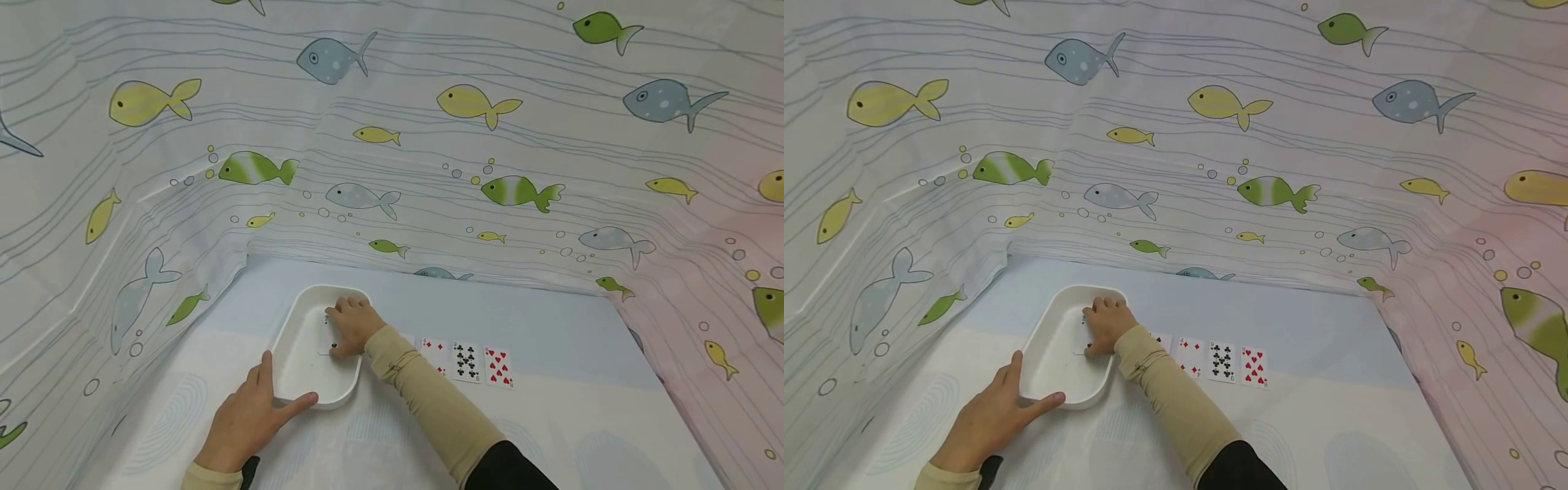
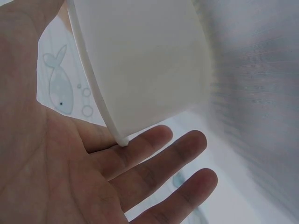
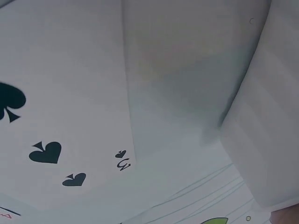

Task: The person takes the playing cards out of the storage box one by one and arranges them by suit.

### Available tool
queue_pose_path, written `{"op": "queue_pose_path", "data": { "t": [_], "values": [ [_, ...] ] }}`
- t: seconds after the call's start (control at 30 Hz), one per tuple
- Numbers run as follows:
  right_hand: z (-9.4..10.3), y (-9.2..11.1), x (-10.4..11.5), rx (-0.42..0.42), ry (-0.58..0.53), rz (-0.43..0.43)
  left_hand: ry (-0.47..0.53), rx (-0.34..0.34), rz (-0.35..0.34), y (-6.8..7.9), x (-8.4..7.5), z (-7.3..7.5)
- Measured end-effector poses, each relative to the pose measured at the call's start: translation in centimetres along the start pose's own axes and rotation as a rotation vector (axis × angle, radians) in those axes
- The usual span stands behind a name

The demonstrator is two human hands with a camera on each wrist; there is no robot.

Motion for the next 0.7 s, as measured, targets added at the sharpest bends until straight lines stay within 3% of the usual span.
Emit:
{"op": "queue_pose_path", "data": {
  "t": [0.4,0.57,0.7],
  "values": [
    [0.02,-0.12,0.35,-0.056,0.045,0.041,0.009,-0.007,-0.007,0.13,-0.13,0.16],
    [0.33,0.04,0.36,-0.075,0.016,0.037,0.009,-0.007,-0.006,0.12,-0.09,0.15],
    [0.34,0.1,0.32,-0.056,0.025,0.034,0.007,0.005,-0.004,0.06,-0.1,0.12]
  ]
}}
Point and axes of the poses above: each hand's wrist, its own y-axis away from the middle knuckle, its own z-axis out of the back of the hand, x = y × z, the point moved 6 cm from there along -y, towards the middle knuckle, and after that the axes turned 8 degrees about z, right-handed, at the moved point
